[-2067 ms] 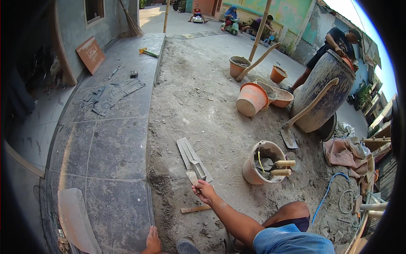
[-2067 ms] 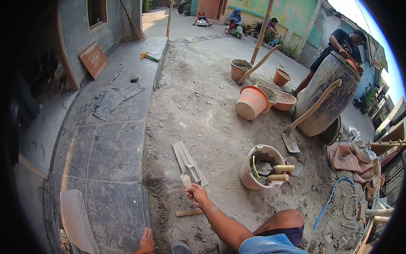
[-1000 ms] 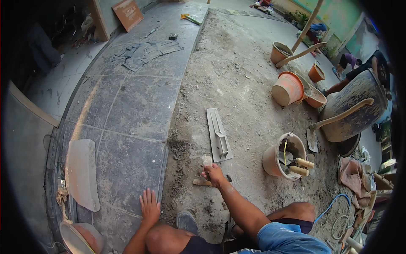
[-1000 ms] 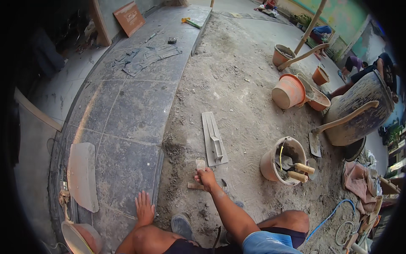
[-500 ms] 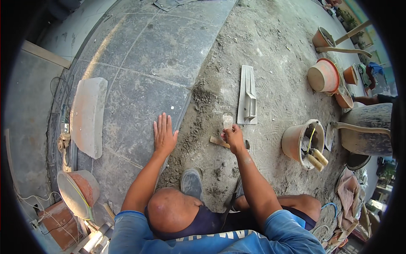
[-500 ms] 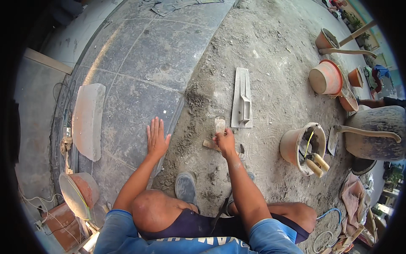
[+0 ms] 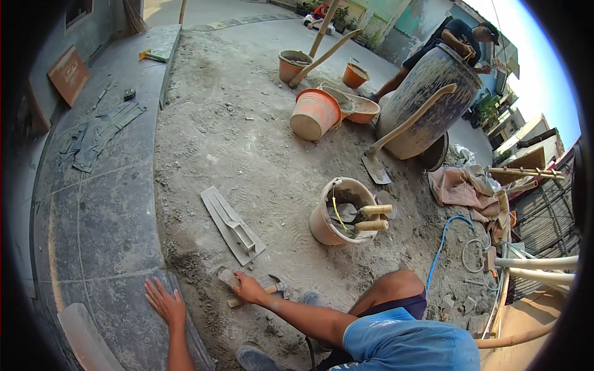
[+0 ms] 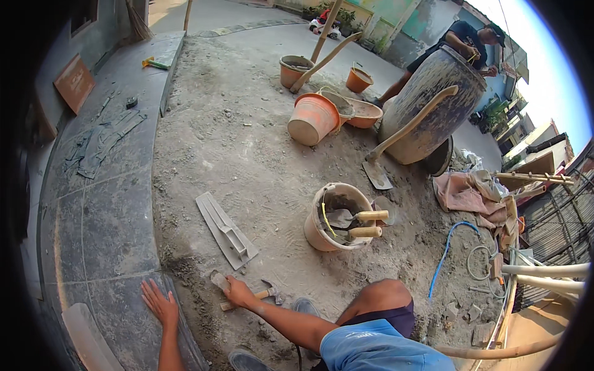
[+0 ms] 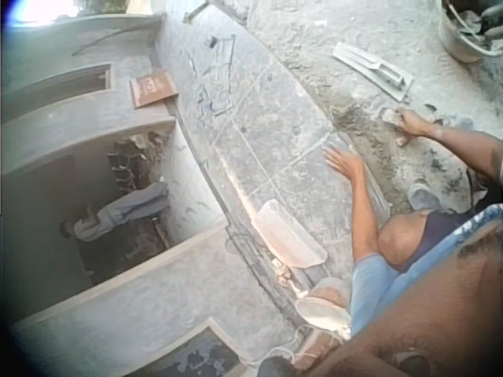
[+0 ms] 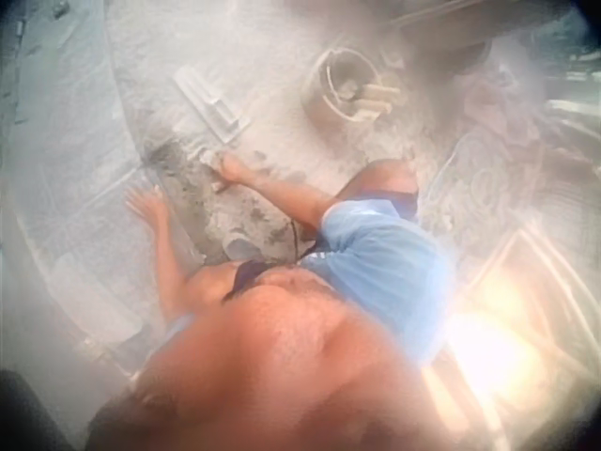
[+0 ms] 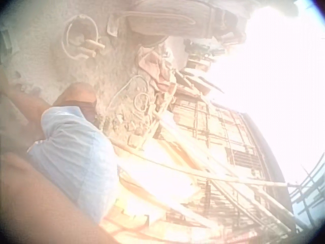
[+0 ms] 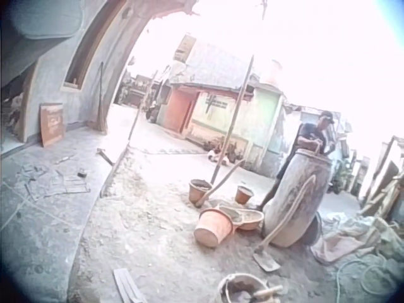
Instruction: The person kneels on the floor and uses a trowel to apply cement to a rectangular tile. They then place the tile onto the prepared floor area and press it into place.
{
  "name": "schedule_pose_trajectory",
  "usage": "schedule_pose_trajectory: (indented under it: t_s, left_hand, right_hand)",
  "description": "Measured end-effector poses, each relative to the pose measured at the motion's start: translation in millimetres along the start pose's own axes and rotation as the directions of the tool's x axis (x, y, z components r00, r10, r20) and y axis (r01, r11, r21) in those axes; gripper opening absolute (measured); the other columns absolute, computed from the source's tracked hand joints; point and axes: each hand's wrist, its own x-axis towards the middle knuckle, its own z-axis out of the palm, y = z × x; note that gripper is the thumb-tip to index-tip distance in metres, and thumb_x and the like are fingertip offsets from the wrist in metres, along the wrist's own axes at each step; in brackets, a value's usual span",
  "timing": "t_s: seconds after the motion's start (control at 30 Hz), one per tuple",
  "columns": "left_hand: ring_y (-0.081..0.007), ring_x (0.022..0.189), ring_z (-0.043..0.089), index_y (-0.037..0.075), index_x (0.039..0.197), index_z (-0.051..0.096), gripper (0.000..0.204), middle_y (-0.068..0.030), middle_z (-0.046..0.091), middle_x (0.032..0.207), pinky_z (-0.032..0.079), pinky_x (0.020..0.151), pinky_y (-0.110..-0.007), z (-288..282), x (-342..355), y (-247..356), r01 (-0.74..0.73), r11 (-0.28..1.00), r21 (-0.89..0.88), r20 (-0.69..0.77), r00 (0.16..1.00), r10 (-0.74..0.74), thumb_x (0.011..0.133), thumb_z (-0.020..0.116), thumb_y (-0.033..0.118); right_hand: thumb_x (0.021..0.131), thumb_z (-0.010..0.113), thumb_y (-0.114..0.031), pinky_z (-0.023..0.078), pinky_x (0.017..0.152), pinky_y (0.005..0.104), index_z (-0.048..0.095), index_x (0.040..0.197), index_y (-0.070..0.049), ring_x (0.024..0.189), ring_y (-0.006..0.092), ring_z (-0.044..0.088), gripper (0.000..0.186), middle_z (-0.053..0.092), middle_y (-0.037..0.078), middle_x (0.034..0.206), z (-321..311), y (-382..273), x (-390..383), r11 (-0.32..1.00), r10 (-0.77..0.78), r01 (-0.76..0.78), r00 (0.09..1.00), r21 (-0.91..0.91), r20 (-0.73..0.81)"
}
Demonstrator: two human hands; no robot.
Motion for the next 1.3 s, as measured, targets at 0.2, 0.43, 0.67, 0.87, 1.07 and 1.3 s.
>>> schedule_pose_trajectory:
  t_s: [0.2,0.43,0.67,0.87,1.07,1.3]
  left_hand:
    - [-0.0323,0.148,0.008,0.007,0.153,0.015,0.092,-0.0183,0.007,0.16,0.013,0.119,-0.048,-15,47,32,0.106,0.99,0.091,0.131,0.984,-0.117,0.082,0.072,0.02]
    - [-0.0325,0.148,0.01,0.011,0.153,0.014,0.096,-0.0184,0.008,0.159,0.018,0.118,-0.048,2,83,37,0.088,0.984,0.153,0.051,0.994,-0.097,0.079,0.075,0.017]
    - [-0.0378,0.144,0.019,0.006,0.151,0.019,0.089,-0.0222,0.014,0.157,0.021,0.117,-0.049,-40,70,28,-0.264,0.962,0.072,-0.102,0.957,0.27,0.08,0.073,0.012]
    - [-0.0398,0.14,0.027,0.003,0.149,0.022,0.086,-0.0245,0.021,0.153,0.026,0.114,-0.048,-157,38,16,-0.164,0.985,0.046,0.162,0.975,0.154,0.08,0.071,0.01]
    - [-0.0427,0.14,0.023,-0.01,0.144,0.028,0.078,-0.0302,0.029,0.149,0.02,0.117,-0.043,-311,19,64,-0.068,0.991,-0.118,0.596,0.793,0.126,0.086,0.066,0.025]
    - [-0.0437,0.117,0.05,0.0,0.13,0.052,0.059,-0.029,0.054,0.123,0.04,0.1,-0.048,-430,-30,10,-0.282,0.959,-0.031,0.764,0.612,0.204,0.092,0.053,0.045]
  right_hand:
    - [0.083,0.063,-0.022,0.047,0.091,0.0455,0.049,0.129,-0.001,0.105,0.0431,0.06,0.052,0.062,0.028,0.112,-2,6,12,0.997,0.071,-0.072,0.997,0.036,0.03]
    - [0.086,0.062,-0.02,0.047,0.088,0.0491,0.048,0.125,-0.003,0.104,0.0447,0.059,0.045,0.062,0.028,0.107,-8,-5,28,0.996,0.058,-0.059,0.998,0.065,0.024]
    - [0.086,0.059,-0.022,0.046,0.092,0.0484,0.048,0.128,0.001,0.105,0.0427,0.059,0.049,0.061,0.028,0.11,-24,-12,32,0.998,0.06,-0.057,0.993,-0.03,0.104]
    - [0.083,0.059,-0.023,0.048,0.09,0.0482,0.051,0.122,0.004,0.102,0.0439,0.06,0.048,0.062,0.03,0.107,-78,-31,15,0.986,0.148,-0.132,0.971,-0.098,0.189]
    - [0.083,0.064,-0.024,0.046,0.097,0.0443,0.039,0.139,-0.003,0.114,0.042,0.055,0.064,0.057,0.026,0.124,-186,-82,-35,0.911,0.389,-0.366,0.915,-0.19,0.104]
    - [0.085,0.066,-0.034,0.04,0.104,0.043,0.037,0.142,0.002,0.124,0.0406,0.048,0.074,0.051,0.027,0.133,-343,-157,-177,0.921,0.372,-0.349,0.919,-0.17,0.132]
